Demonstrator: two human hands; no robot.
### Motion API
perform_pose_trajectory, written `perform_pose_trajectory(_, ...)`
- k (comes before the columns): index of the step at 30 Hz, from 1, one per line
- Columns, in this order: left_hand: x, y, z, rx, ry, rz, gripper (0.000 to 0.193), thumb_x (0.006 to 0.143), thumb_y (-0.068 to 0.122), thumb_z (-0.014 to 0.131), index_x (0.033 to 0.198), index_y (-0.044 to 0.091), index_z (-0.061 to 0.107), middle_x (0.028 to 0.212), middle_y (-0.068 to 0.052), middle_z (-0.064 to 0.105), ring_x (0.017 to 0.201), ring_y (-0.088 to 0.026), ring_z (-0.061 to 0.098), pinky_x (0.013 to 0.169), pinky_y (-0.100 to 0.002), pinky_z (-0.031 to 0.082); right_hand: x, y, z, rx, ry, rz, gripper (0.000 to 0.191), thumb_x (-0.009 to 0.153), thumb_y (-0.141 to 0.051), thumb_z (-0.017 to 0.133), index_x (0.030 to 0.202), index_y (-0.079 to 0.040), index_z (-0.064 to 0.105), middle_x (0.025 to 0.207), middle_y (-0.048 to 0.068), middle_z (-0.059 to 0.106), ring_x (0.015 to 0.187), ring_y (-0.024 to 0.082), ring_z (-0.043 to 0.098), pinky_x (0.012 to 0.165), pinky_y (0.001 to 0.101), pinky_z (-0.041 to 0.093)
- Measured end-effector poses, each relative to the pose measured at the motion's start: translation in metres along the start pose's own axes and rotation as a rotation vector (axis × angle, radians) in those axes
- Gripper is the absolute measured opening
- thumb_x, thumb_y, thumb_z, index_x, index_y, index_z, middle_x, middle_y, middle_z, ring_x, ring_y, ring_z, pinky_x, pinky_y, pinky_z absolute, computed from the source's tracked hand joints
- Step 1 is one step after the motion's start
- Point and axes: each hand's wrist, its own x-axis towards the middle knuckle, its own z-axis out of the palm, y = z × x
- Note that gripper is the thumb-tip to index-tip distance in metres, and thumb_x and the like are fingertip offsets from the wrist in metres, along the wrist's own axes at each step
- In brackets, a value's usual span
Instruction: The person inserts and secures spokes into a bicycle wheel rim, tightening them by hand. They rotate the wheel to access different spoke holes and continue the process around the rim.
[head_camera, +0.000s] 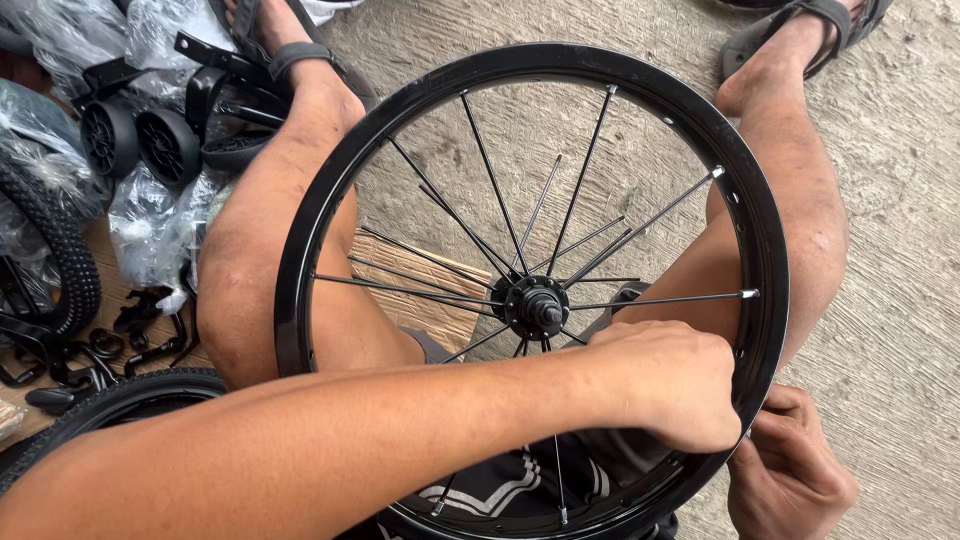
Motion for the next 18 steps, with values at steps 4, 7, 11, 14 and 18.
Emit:
perform_pose_trajectory(4,-0.001,-0.010,0.013,0.174,0.110,0.174,0.019,0.076,0.022,0.066,0.080,0.005,0.075,0.081,-0.020,0.075,0.077,-0.037,0.075,0.069,-0.047,0.059,0.000,0.002,0.005,0.003,0.069,-0.004,0.015,0.090,0.009,0.075,0.103,0.011,0.069,0.112,0.019,0.068,0.100,0.015,0.067,0.082,0.0207,0.053)
perform_pose_trajectory(7,-0.005,-0.025,0.030,0.374,0.310,0.489,0.014,0.086,0.016,0.064,0.084,0.004,0.070,0.078,-0.016,0.072,0.074,-0.035,0.074,0.065,-0.047,0.058,0.001,0.001,0.003,0.103,0.042,-0.021,0.018,0.090,0.009,0.074,0.107,0.011,0.068,0.116,0.017,0.066,0.105,0.015,0.065,0.088,0.0212,0.053)
perform_pose_trajectory(11,-0.005,-0.032,0.032,0.492,0.396,0.708,0.010,0.088,0.010,0.066,0.082,0.002,0.064,0.074,-0.013,0.067,0.070,-0.032,0.073,0.059,-0.045,0.057,0.003,-0.005,0.002,0.114,0.019,0.004,0.021,0.088,0.008,0.074,0.108,0.010,0.069,0.116,0.017,0.066,0.104,0.017,0.066,0.085,0.0238,0.054)
perform_pose_trajectory(14,-0.011,-0.022,0.022,0.313,0.358,0.610,0.014,0.075,0.012,0.068,0.085,0.002,0.067,0.075,-0.014,0.070,0.072,-0.035,0.073,0.063,-0.047,0.057,0.002,-0.010,0.004,0.101,0.014,0.021,0.022,0.088,0.006,0.075,0.110,0.010,0.070,0.114,0.018,0.066,0.104,0.017,0.066,0.088,0.0253,0.054)
perform_pose_trajectory(18,-0.011,-0.002,0.003,0.089,0.033,0.106,0.018,0.077,0.023,0.068,0.080,0.007,0.076,0.077,-0.017,0.074,0.076,-0.036,0.074,0.070,-0.047,0.058,0.002,-0.012,0.003,0.085,-0.014,-0.024,0.022,0.090,0.003,0.078,0.110,0.009,0.072,0.112,0.018,0.067,0.102,0.016,0.066,0.085,0.0227,0.054)
